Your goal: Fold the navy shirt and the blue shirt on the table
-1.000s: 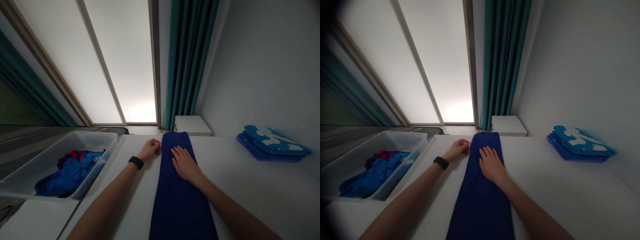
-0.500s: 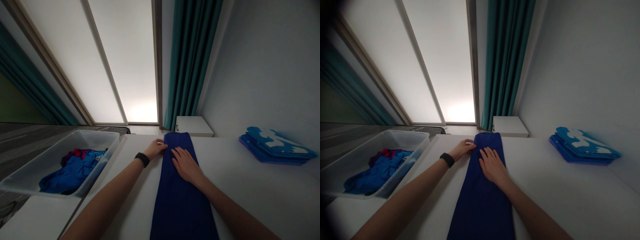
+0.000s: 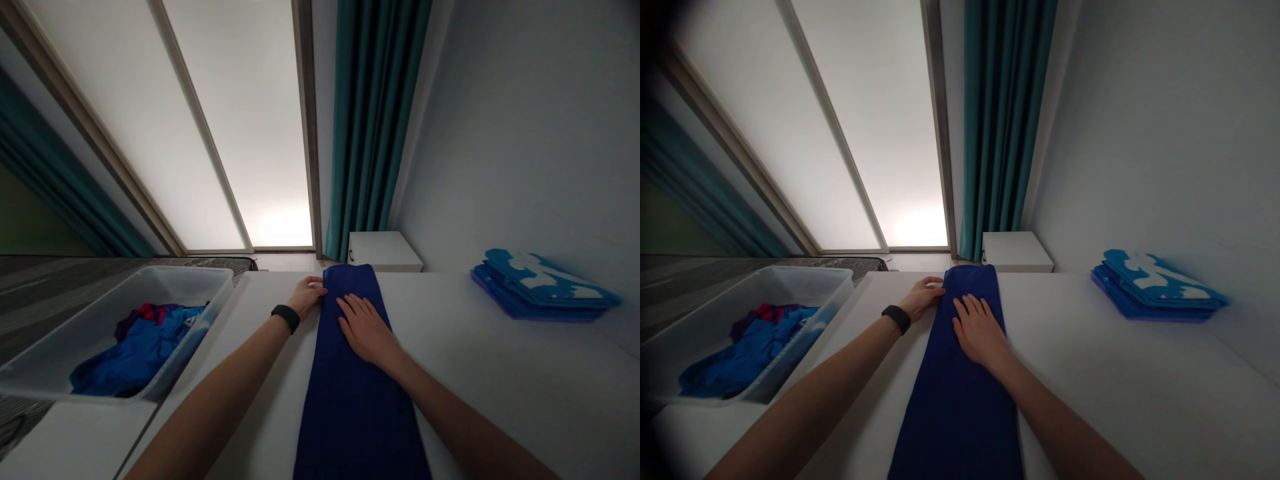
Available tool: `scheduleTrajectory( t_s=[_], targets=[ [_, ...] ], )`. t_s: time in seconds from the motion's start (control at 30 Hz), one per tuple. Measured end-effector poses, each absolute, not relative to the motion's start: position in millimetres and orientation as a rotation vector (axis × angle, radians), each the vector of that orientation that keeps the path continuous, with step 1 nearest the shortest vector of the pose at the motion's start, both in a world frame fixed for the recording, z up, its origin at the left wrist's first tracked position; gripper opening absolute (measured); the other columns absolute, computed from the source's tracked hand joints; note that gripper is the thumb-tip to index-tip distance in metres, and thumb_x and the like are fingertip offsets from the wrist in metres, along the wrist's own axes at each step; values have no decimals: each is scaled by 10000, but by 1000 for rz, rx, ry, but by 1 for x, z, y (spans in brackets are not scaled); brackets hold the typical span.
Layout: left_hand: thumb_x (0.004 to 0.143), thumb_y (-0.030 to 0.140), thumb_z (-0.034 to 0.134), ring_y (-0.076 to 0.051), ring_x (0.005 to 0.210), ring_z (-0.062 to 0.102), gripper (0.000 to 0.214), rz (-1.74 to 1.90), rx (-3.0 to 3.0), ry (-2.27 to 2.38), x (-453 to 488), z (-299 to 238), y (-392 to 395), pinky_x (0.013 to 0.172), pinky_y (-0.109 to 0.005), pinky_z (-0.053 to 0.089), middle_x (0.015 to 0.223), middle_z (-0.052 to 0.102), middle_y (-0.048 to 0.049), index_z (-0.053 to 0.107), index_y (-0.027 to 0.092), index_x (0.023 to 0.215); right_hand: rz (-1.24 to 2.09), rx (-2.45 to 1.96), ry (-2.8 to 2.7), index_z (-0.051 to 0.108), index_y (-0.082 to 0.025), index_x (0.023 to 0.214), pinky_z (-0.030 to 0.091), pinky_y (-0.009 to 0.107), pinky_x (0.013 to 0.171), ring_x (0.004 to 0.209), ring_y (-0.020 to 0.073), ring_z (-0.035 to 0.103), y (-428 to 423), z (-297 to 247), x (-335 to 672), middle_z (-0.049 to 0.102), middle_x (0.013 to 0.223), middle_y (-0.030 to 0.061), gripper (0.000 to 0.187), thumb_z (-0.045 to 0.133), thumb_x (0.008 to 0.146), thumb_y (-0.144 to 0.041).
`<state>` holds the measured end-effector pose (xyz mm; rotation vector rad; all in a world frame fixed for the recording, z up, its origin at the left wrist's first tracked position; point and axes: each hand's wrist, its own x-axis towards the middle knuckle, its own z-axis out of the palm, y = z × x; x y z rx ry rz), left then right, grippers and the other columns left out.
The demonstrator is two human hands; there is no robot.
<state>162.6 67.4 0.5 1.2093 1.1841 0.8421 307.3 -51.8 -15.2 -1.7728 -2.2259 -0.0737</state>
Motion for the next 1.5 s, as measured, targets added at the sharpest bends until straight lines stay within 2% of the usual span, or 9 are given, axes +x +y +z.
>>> scheduleTrajectory(
  t_s=[0.17, 0.37, 0.5, 0.73, 0.87, 1.07, 1.23, 1.37, 1.5],
  targets=[
    [704, 107, 730, -91, 512, 564, 276, 782, 1286, 1186, 162, 3, 77, 526, -206, 458, 621, 604, 29, 573, 148, 928, -57, -1592, -2374, 317, -226, 1489, 224, 485, 1152, 1436, 233, 224, -55, -11, 307, 293, 1557, 62, 515, 273, 1000, -381],
    [723, 232, 760, -113, 496, 560, 271, 663, 1372, 1228, 166, 8, 98, 487, -211, 443, 542, 587, 32, 588, 147, 915, 52, -1479, -2489, 335, -252, 1481, 194, 506, 1160, 1430, 229, 238, -58, -2, 306, 323, 1544, 29, 516, 245, 1006, -434],
    [672, 158, 781, -111, 472, 535, 314, 660, 1441, 1251, 176, 6, 112, 467, -214, 423, 528, 577, 44, 609, 141, 933, 127, -1489, -2506, 359, -276, 1468, 169, 516, 1163, 1428, 237, 242, -60, 5, 306, 326, 1543, 18, 514, 245, 1003, -460],
    [720, 127, 702, -116, 507, 560, 286, 703, 1533, 1263, 187, -7, 126, 508, -222, 435, 589, 614, 25, 620, 138, 993, 211, -1452, -2527, 391, -295, 1448, 128, 518, 1171, 1438, 232, 212, -63, 10, 306, 327, 1543, -2, 502, 257, 1000, -478],
    [701, 113, 704, -118, 538, 562, 263, 752, 1654, 1248, 185, -14, 129, 570, -229, 445, 613, 625, 20, 641, 153, 953, 228, -1432, -2548, 392, -285, 1447, 121, 525, 1172, 1440, 237, 205, -63, 10, 305, 326, 1544, 1, 512, 270, 995, -492],
    [770, 143, 646, -129, 657, 606, 190, 841, 1749, 1208, 172, -17, 126, 612, -222, 470, 782, 661, -30, 637, 160, 959, 217, -1420, -2547, 268, -233, 1507, 131, 503, 1180, 1443, 233, 199, -64, 8, 306, 301, 1553, 25, 587, 270, 988, -509],
    [845, 195, 573, -131, 700, 630, 195, 852, 1776, 1178, 160, -13, 112, 604, -217, 496, 891, 666, -61, 613, 165, 1033, 219, -1416, -2548, 251, -218, 1513, 126, 498, 1184, 1446, 234, 189, -63, 6, 306, 297, 1553, 30, 602, 265, 987, -512],
    [817, 192, 600, -139, 701, 628, 218, 814, 1833, 1159, 157, -9, 101, 623, -232, 510, 893, 670, -56, 630, 174, 1032, 232, -1414, -2542, 261, -220, 1510, 121, 488, 1186, 1448, 227, 187, -63, 5, 304, 294, 1554, 38, 605, 284, 983, -516],
    [768, 188, 648, -141, 696, 600, 220, 831, 1910, 1186, 163, -6, 98, 752, -281, 512, 929, 663, -52, 670, 185, 988, 238, -1417, -2540, 273, -215, 1506, 119, 465, 1188, 1447, 211, 189, -64, 6, 303, 304, 1551, 45, 599, 293, 983, -507]
  ],
)
